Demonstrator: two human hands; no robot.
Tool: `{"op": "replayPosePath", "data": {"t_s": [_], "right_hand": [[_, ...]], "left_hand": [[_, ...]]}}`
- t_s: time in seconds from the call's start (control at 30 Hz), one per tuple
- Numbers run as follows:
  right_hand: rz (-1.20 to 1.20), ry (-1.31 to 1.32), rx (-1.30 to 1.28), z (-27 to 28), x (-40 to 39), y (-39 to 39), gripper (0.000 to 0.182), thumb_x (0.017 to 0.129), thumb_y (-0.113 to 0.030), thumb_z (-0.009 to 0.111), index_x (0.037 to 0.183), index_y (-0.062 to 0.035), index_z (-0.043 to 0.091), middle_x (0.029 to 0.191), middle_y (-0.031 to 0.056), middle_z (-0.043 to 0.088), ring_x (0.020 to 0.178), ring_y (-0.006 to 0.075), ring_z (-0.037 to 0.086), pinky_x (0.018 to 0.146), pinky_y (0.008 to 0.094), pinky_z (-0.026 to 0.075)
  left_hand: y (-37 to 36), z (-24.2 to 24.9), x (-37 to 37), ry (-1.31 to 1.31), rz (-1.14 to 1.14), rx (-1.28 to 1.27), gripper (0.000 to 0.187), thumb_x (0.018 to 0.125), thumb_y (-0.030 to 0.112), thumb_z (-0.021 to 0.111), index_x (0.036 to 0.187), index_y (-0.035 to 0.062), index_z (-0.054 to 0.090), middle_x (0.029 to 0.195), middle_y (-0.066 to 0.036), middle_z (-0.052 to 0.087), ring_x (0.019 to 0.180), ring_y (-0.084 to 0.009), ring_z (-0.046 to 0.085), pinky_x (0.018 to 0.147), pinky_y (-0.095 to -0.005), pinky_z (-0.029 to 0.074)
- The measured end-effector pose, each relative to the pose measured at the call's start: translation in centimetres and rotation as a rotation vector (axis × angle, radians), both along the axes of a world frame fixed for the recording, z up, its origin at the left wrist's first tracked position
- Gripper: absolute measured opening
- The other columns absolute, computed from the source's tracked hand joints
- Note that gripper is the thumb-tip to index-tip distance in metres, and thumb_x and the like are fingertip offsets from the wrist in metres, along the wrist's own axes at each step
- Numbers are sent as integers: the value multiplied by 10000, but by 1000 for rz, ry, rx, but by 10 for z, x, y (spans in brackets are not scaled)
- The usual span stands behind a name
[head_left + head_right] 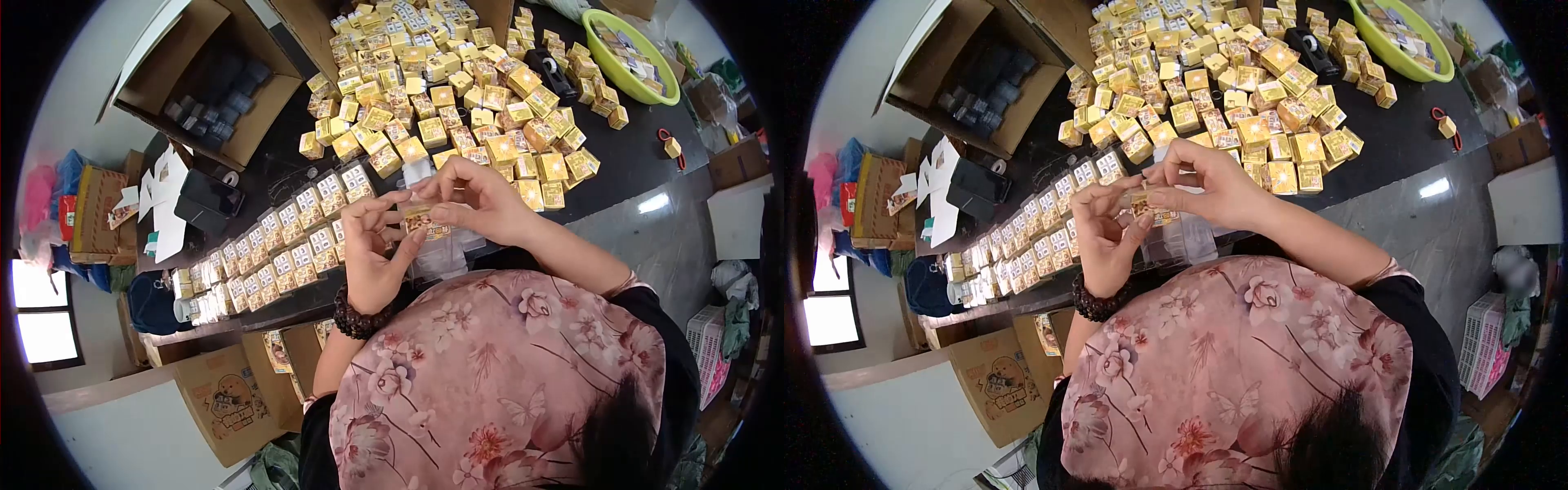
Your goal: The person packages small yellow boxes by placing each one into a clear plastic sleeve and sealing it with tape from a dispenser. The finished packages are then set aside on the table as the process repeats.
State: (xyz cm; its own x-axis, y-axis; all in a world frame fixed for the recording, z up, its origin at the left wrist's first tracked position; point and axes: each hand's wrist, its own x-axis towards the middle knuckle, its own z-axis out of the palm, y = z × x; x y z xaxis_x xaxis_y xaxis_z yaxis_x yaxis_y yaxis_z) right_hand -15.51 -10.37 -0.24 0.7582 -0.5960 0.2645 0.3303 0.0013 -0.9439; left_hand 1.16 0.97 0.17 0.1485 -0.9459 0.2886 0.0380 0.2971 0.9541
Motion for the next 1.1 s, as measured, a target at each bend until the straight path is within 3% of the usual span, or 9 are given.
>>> {"op": "replayPosePath", "data": {"t_s": [0.17,0.23,0.33,0.67,0.77,0.83,0.93,1.0,1.1], "right_hand": [[30,127,-132,8,-1,-5,186,843,17,679,1024,-21,655,1075,99,630,1066,183,610,905,311,507],[31,114,69,6,-1,-5,118,831,37,681,939,-8,684,1009,92,644,1006,168,635,871,291,515],[2,166,40,9,-3,-3,100,831,51,672,917,2,689,992,93,645,976,177,649,843,283,516],[66,84,-72,-5,-7,-4,133,893,22,602,993,4,688,1059,98,593,1116,208,582,915,303,472],[104,185,-235,-2,-5,-11,183,930,-66,581,1081,-25,675,1117,76,583,1066,155,567,855,272,463],[286,322,-394,0,0,-31,276,944,-58,541,1205,-45,630,1216,94,547,1196,213,503,979,317,415],[-147,477,-533,-41,29,-111,325,891,24,511,1183,-65,620,1204,104,588,1154,258,550,987,344,427],[-399,691,-929,-48,45,-171,372,823,81,497,1156,-41,611,1205,130,594,1124,324,559,996,366,439],[-251,823,-1332,-74,61,-241,480,739,99,518,1193,-41,583,1260,114,568,1162,324,512,997,390,436]], "left_hand": [[2,5,-3,-216,-8,37,539,828,-104,646,1239,34,326,1296,-163,494,1107,-197,578,800,-275,530],[3,7,-2,-246,-22,29,541,827,-104,645,1246,33,332,1294,-164,506,1116,-196,574,819,-285,519],[4,10,0,-270,-46,40,555,826,-105,645,1269,31,338,1300,-161,510,1110,-194,577,840,-284,504],[4,3,8,-190,-83,62,532,844,-94,628,1297,32,377,1316,-152,506,1107,-192,565,863,-284,496],[3,-9,13,-315,-50,15,467,867,-94,603,1286,6,421,1258,-123,526,1074,-168,577,816,-270,510],[5,-16,14,-107,12,141,362,903,-72,562,1240,12,456,1261,-113,522,1081,-172,578,827,-278,528],[6,-14,22,488,149,200,240,952,13,512,1178,53,440,1233,-125,533,1091,-225,588,884,-399,551],[10,-14,27,642,94,199,230,957,24,499,1168,67,417,1223,-135,539,1093,-272,591,899,-453,534],[23,-12,25,823,-28,403,226,951,15,492,1151,86,415,1228,-133,538,1119,-302,577,928,-483,506]]}}
